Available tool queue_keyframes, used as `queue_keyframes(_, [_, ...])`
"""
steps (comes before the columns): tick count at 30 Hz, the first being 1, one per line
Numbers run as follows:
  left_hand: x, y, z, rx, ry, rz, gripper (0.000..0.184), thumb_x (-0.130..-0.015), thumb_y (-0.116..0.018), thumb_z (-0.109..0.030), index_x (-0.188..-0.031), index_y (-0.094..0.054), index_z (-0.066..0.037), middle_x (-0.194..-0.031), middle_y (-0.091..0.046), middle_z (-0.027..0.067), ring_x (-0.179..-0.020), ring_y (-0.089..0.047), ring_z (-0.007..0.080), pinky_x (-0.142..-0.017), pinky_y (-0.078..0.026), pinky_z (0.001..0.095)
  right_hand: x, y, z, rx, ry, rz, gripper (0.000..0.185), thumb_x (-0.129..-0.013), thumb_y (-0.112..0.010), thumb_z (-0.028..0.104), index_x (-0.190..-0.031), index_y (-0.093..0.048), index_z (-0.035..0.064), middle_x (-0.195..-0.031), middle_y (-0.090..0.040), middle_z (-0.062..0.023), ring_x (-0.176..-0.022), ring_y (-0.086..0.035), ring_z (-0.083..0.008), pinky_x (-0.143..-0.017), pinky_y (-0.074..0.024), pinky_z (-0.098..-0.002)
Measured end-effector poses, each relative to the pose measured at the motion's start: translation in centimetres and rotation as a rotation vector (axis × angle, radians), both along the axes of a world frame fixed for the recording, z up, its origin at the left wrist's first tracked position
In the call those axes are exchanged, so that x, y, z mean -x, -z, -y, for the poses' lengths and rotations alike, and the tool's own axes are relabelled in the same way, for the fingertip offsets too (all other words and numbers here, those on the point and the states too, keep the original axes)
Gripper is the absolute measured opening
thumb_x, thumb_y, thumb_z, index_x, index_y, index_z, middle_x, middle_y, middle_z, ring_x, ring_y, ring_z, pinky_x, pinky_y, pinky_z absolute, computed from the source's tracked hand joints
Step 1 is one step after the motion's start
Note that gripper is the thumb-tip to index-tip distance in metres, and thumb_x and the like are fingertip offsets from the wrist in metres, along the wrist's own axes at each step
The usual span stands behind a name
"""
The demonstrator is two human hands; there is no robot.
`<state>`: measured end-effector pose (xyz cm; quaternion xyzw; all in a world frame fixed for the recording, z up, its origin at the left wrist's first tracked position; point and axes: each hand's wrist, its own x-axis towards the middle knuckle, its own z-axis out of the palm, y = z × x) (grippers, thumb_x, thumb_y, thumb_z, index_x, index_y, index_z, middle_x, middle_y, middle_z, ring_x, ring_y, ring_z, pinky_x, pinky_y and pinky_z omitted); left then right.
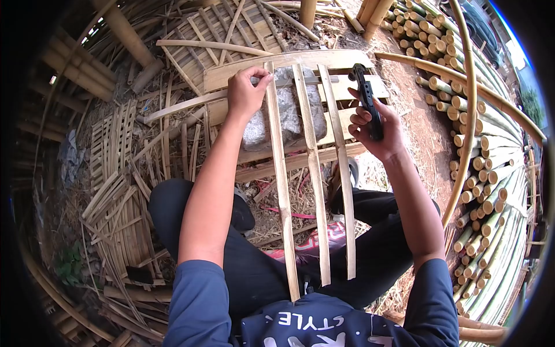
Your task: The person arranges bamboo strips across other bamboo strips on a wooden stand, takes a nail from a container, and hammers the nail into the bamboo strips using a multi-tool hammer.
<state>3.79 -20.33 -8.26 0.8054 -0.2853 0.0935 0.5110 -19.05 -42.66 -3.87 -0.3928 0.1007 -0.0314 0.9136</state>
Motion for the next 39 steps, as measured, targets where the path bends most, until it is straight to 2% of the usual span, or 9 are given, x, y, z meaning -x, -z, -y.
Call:
queue_keyframes(11, [0.3, -0.1, -0.1, 0.01, 0.014, 0.032, 0.017, -0.085, -0.078, -0.018, -0.088, -0.074, -0.001, -0.084, -0.076, 0.0092, -0.08, -0.072, 0.017, -0.074, -0.052, 0.0307, 0.0, 0.1, 0.2, 0.023, 0.027, -0.015, 0.055, -0.099, -0.059, 0.035, -0.144, -0.049, 0.0045, -0.07, -0.045, 0.0048, -0.072, -0.044, -0.0104, -0.076, -0.0412, -0.0298])
queue_keyframes(15, [-0.2, 1.0, 0.1, 0.079, 0.015, 0.089, 0.016, -0.083, -0.078, -0.018, -0.084, -0.073, -0.002, -0.083, -0.074, 0.0119, -0.078, -0.071, 0.0264, -0.073, -0.053, 0.0349, 0.1, -0.3, 0.5, 0.141, 0.016, 0.007, 0.051, -0.101, -0.059, 0.035, -0.142, -0.049, 0.0068, -0.07, -0.048, 0.0048, -0.072, -0.045, -0.0109, -0.076, -0.0446, -0.0306])
queue_keyframes(21, [-0.3, 1.2, 0.1, 0.085, 0.015, 0.072, 0.016, -0.084, -0.078, -0.018, -0.085, -0.074, -0.003, -0.084, -0.074, 0.0128, -0.08, -0.071, 0.026, -0.075, -0.052, 0.0351, 0.2, -2.9, -1.1, 0.139, 0.087, -0.14, 0.041, -0.104, -0.054, 0.036, -0.136, -0.049, 0.0097, -0.09, -0.059, -0.0006, -0.071, -0.048, -0.0131, -0.068, -0.0464, -0.0326])
queue_keyframes(23, [-0.4, 1.4, 0.1, 0.062, -0.003, 0.129, 0.017, -0.085, -0.078, -0.018, -0.087, -0.074, -0.001, -0.083, -0.075, 0.0112, -0.077, -0.072, 0.0203, -0.073, -0.052, 0.0312, -0.1, -3.5, -1.3, 0.155, -0.019, -0.125, 0.041, -0.104, -0.053, 0.037, -0.135, -0.05, 0.0102, -0.095, -0.057, -0.0006, -0.066, -0.045, -0.0101, -0.058, -0.0408, -0.0265])
queue_keyframes(25, [-0.5, 1.5, 0.0, 0.074, 0.001, 0.128, 0.018, -0.085, -0.078, -0.019, -0.088, -0.074, -0.001, -0.081, -0.074, 0.0117, -0.075, -0.071, 0.0209, -0.072, -0.052, 0.0317, -0.5, -4.2, -0.5, 0.208, -0.172, -0.138, 0.041, -0.104, -0.055, 0.035, -0.135, -0.051, 0.0098, -0.096, -0.055, 0.0009, -0.064, -0.043, -0.0078, -0.054, -0.0361, -0.0224])
queue_keyframes(29, [-0.5, 1.6, 0.1, 0.077, -0.001, 0.136, 0.019, -0.085, -0.078, -0.02, -0.087, -0.074, -0.001, -0.082, -0.075, 0.012, -0.075, -0.071, 0.0214, -0.072, -0.052, 0.0325, -1.9, -4.3, -2.4, 1.002, -0.037, -0.263, 0.042, -0.099, -0.065, 0.027, -0.134, -0.055, 0.0051, -0.075, -0.05, 0.0046, -0.059, -0.044, -0.0047, -0.05, -0.0352, -0.0221])
queue_keyframes(34, [-0.1, 1.1, -0.1, 0.066, -0.011, 0.132, 0.021, -0.085, -0.078, -0.022, -0.088, -0.075, -0.001, -0.083, -0.075, 0.0126, -0.078, -0.072, 0.0229, -0.074, -0.053, 0.0333, -3.8, -4.1, -3.2, 1.446, 0.046, -0.092, 0.052, -0.1, -0.063, 0.029, -0.141, -0.051, -0.0008, -0.082, -0.069, -0.0082, -0.065, -0.062, -0.0112, -0.061, -0.0505, -0.0299])
queue_keyframes(37, [-0.3, 1.1, -0.1, 0.07, 0.003, 0.079, 0.022, -0.085, -0.078, -0.023, -0.087, -0.075, -0.001, -0.083, -0.075, 0.0128, -0.079, -0.072, 0.0235, -0.075, -0.053, 0.0335, -4.4, -5.0, -4.4, 1.429, 0.007, -0.159, 0.051, -0.101, -0.061, 0.03, -0.14, -0.051, -0.0014, -0.08, -0.068, -0.0099, -0.066, -0.063, -0.0133, -0.062, -0.051, -0.032])
queue_keyframes(39, [-0.3, 1.1, -0.2, 0.063, 0.003, 0.088, 0.023, -0.085, -0.078, -0.023, -0.087, -0.075, -0.001, -0.083, -0.075, 0.0127, -0.078, -0.072, 0.0236, -0.074, -0.053, 0.0336, -4.9, -5.0, -5.0, 1.484, 0.04, -0.125, 0.05, -0.101, -0.059, 0.031, -0.138, -0.052, -0.0021, -0.079, -0.069, -0.0133, -0.067, -0.066, -0.0207, -0.065, -0.0517, -0.0371])
